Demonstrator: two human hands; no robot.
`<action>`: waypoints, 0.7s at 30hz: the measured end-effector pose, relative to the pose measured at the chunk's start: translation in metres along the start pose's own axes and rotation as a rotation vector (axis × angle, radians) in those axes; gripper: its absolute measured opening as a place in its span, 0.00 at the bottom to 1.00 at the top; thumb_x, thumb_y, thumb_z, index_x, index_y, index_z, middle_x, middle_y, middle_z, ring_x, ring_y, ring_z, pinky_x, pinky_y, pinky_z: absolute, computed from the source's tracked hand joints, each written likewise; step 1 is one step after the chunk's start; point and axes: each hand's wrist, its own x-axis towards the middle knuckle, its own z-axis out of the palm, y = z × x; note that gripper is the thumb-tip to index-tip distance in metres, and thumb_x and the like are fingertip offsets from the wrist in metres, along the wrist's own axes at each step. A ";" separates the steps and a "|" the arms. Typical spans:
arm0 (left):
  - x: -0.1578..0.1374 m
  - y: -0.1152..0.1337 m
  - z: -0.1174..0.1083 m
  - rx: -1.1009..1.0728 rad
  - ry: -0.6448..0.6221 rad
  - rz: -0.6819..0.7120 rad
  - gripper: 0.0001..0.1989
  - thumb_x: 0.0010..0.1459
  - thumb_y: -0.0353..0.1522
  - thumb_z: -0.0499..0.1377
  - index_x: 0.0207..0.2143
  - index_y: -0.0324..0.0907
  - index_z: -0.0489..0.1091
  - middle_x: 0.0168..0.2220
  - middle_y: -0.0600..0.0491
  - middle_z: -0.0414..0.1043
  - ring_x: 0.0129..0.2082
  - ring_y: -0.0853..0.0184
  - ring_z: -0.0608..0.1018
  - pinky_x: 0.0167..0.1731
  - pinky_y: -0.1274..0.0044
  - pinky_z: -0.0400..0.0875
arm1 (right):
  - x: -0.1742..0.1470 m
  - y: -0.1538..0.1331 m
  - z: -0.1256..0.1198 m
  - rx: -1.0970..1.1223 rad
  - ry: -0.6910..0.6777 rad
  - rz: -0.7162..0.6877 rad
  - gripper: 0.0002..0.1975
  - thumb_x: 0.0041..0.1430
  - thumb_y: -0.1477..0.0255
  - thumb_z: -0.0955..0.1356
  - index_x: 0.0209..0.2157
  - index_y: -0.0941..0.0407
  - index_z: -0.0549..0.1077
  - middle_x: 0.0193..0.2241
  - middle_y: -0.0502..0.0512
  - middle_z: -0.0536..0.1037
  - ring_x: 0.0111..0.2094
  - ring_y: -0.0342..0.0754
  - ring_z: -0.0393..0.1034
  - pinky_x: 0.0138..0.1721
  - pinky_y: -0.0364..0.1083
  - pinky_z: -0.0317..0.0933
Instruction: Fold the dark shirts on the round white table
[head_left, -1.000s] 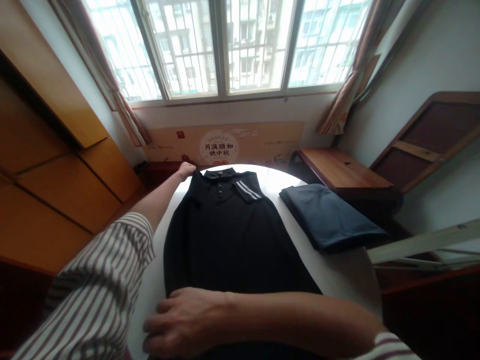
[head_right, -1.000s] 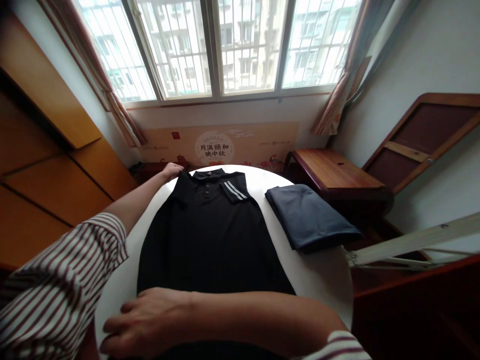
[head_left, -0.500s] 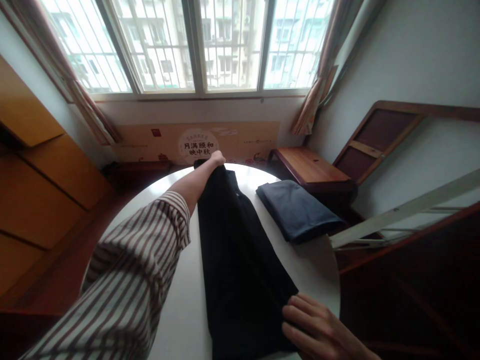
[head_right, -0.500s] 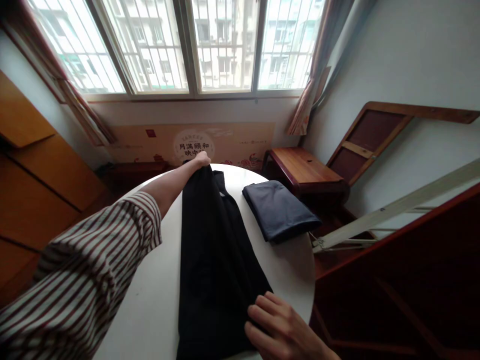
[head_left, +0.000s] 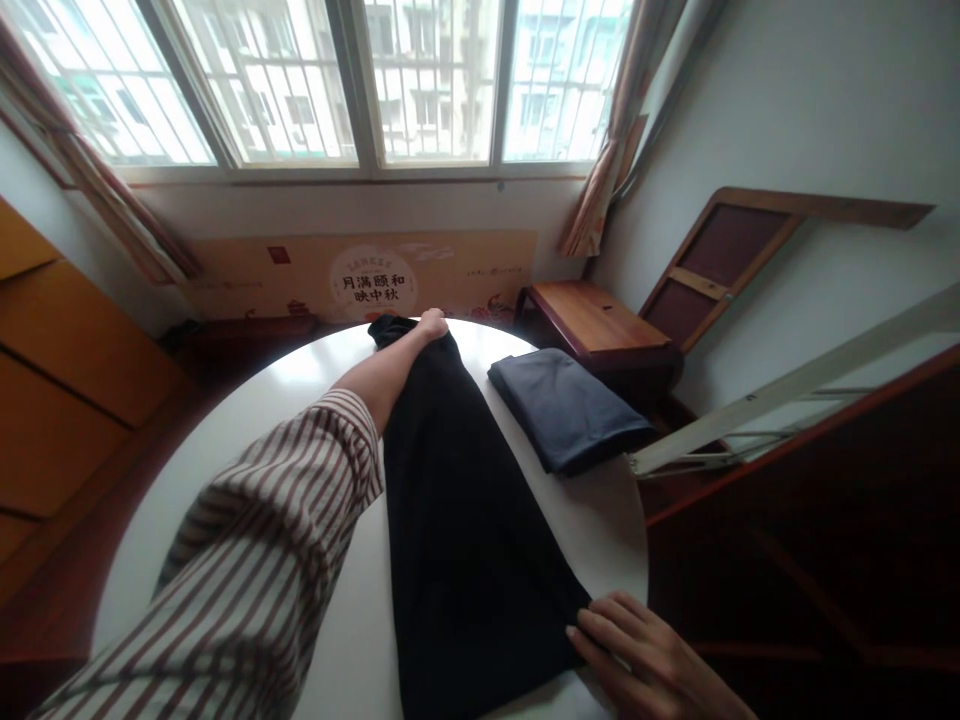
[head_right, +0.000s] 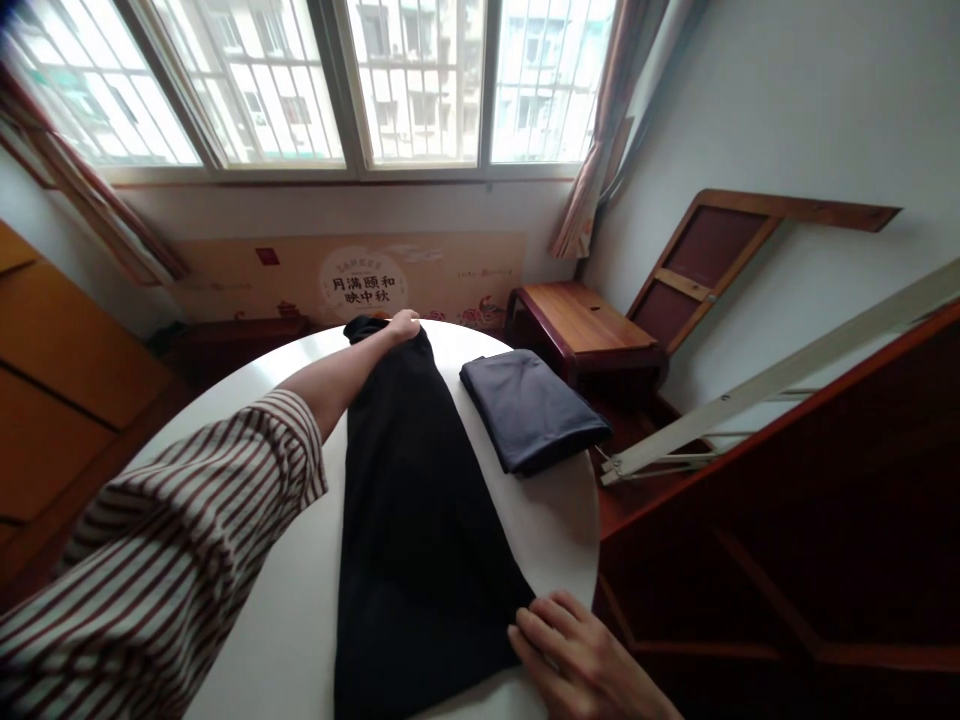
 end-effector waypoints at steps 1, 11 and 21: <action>-0.006 0.003 -0.003 0.020 -0.011 0.018 0.09 0.55 0.21 0.56 0.36 0.32 0.76 0.42 0.38 0.76 0.50 0.54 0.75 0.55 0.67 0.65 | -0.002 -0.001 -0.001 -0.001 -0.005 -0.002 0.20 0.55 0.82 0.60 0.47 0.61 0.76 0.40 0.61 0.81 0.43 0.52 0.74 0.47 0.49 0.68; -0.287 0.022 -0.081 0.311 -0.336 0.539 0.09 0.67 0.34 0.51 0.42 0.41 0.69 0.36 0.50 0.72 0.30 0.68 0.75 0.31 0.77 0.70 | -0.008 -0.003 0.023 0.117 0.099 0.473 0.18 0.64 0.60 0.67 0.51 0.54 0.72 0.43 0.60 0.78 0.43 0.52 0.76 0.43 0.48 0.73; -0.494 0.032 -0.080 0.515 -0.480 0.664 0.11 0.65 0.40 0.55 0.39 0.42 0.63 0.32 0.51 0.70 0.27 0.67 0.74 0.24 0.77 0.67 | 0.006 0.003 0.044 0.275 -0.004 0.565 0.21 0.68 0.70 0.60 0.61 0.53 0.64 0.53 0.58 0.76 0.51 0.51 0.75 0.51 0.50 0.71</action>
